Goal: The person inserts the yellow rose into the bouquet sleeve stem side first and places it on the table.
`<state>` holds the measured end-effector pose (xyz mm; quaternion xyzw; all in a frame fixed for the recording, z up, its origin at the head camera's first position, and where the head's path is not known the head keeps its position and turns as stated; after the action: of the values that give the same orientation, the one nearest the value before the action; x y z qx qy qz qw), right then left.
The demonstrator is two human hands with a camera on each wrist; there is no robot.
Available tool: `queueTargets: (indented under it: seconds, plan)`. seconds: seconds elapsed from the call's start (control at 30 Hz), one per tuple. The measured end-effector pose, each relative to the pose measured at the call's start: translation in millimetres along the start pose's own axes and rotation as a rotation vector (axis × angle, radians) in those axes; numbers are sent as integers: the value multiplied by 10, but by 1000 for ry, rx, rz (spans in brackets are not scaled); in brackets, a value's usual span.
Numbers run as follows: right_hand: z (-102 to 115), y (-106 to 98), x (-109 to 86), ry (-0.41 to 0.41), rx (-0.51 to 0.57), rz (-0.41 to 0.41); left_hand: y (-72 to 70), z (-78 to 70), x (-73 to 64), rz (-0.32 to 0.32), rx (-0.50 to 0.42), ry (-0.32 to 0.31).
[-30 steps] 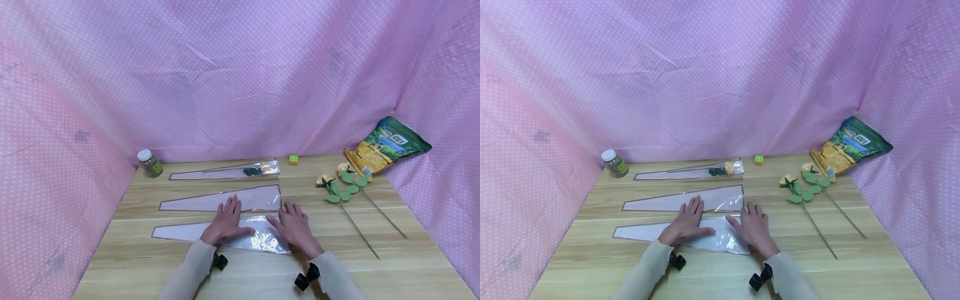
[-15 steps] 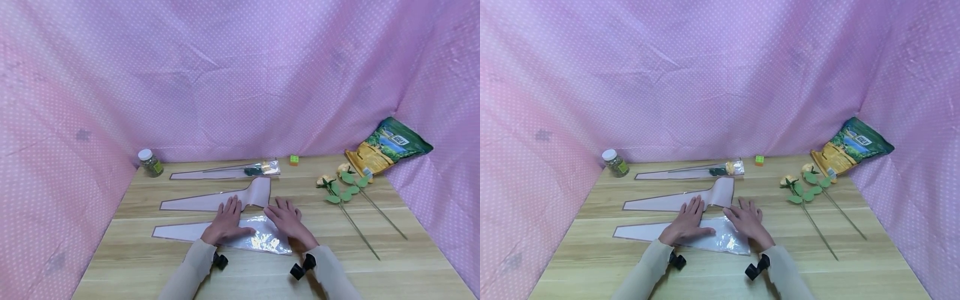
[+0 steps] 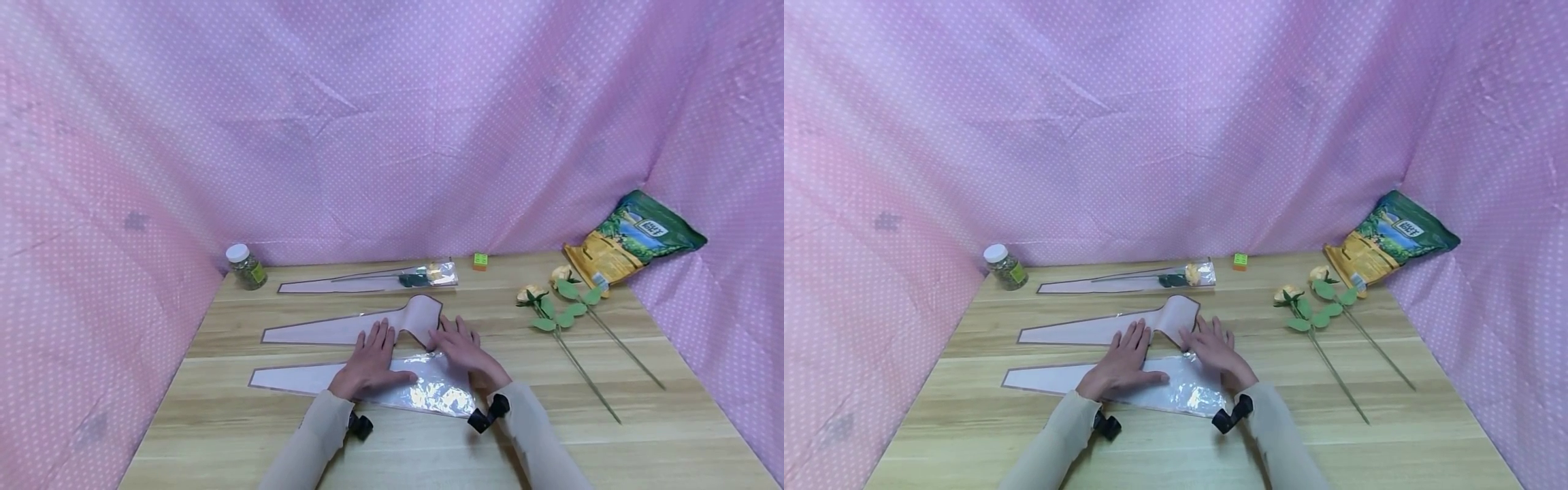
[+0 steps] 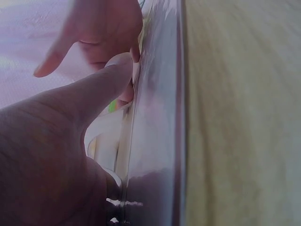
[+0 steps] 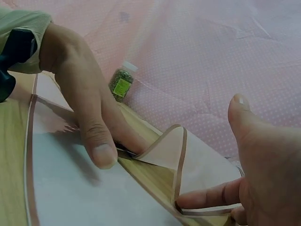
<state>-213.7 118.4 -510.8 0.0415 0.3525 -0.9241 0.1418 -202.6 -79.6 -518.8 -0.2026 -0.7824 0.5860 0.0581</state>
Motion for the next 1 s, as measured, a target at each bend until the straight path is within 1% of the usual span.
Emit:
queueTargets:
  seconds: [0.07, 0.17, 0.27, 0.4, 0.47, 0.53, 0.63, 0.73, 0.83, 0.87, 1.0]
  plan:
    - [-9, -23, 16, 3, 21, -9, -5, 0, -1, 3, -6, 2]
    - [-42, -68, 31, -9, 45, -57, -3, 0, -4, 11, -17, 3]
    - [-127, -127, 29, -17, 100, -121, 4, 6, -3, 19, -23, 3]
    - [-284, -221, 12, 1, 188, -145, 4, 17, -2, 17, -20, 10]
    - [-345, -282, 16, -19, 183, -161, -3, 18, -8, 16, -22, 14]
    - [-382, -354, 29, -63, 153, -194, -11, 16, -15, 15, -30, 16]
    - [-402, -446, 57, -165, 56, -252, -23, 9, -25, 17, -41, 16]
    - [-403, -497, 83, -228, -54, -264, -34, 0, -32, 17, -47, 17]
    - [-400, -517, 113, -239, -159, -237, -38, -6, -34, 16, -42, 18]
    - [-401, -522, 122, -230, -183, -223, -37, -8, -33, 16, -39, 18]
    - [-400, -520, 161, -208, -222, -183, -29, 0, -26, 14, -31, 17]
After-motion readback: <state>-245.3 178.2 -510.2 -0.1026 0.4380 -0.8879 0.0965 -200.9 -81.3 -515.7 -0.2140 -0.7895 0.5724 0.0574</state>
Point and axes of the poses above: each hand's wrist, its own x-axis towards the middle knuckle, its own y-axis out of the palm, z = x × y, the point moved 5 cm from there along x, towards the middle knuckle, and after that the axes turned 7 degrees about -z, right-handed, at the moved point
